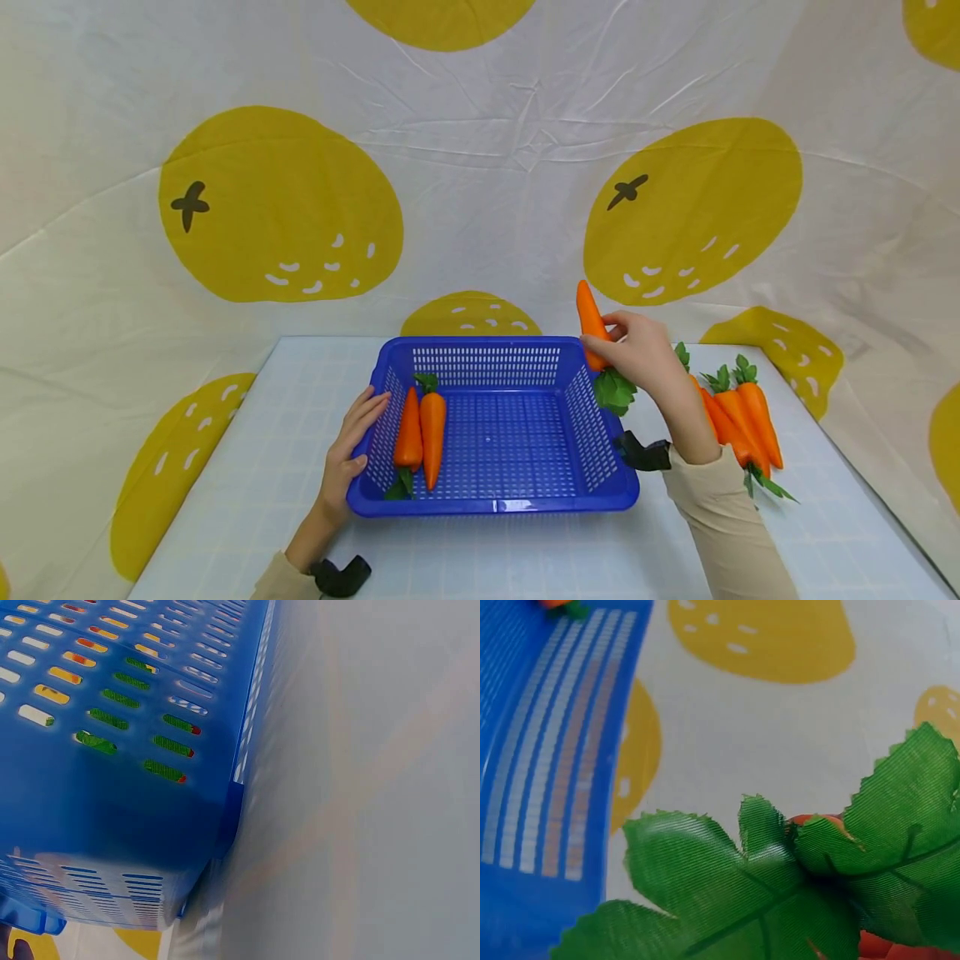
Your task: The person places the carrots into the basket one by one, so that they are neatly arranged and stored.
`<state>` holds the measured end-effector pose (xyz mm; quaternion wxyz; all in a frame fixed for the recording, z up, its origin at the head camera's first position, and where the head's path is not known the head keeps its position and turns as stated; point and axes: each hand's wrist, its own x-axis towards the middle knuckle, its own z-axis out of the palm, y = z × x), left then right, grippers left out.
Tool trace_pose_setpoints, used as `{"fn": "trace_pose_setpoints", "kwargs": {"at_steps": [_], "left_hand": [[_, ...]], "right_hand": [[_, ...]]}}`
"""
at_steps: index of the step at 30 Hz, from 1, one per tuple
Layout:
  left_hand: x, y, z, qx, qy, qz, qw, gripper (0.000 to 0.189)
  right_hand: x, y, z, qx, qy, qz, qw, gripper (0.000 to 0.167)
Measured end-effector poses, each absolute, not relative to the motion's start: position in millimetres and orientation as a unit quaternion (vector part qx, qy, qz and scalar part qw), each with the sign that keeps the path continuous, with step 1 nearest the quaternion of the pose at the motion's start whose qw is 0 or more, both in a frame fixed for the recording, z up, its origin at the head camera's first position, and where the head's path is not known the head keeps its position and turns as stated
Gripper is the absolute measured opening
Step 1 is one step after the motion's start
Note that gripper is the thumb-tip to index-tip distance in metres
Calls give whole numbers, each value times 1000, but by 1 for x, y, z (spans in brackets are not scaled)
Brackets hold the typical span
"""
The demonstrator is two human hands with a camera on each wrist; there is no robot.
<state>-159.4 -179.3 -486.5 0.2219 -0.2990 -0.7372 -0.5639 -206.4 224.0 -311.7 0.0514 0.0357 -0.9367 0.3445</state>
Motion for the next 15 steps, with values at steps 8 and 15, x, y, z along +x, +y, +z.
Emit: {"fn": "trace_pose_setpoints", "kwargs": {"at_steps": [8, 15], "left_hand": [[-162, -180, -487, -306, -732, -565, 228, 57], [-161, -180, -487, -306, -732, -566, 226, 57]], "right_hand": [[-223, 184, -316, 56, -865, 498, 27, 53], [-234, 150, -322, 59, -792, 606, -29, 53]]}}
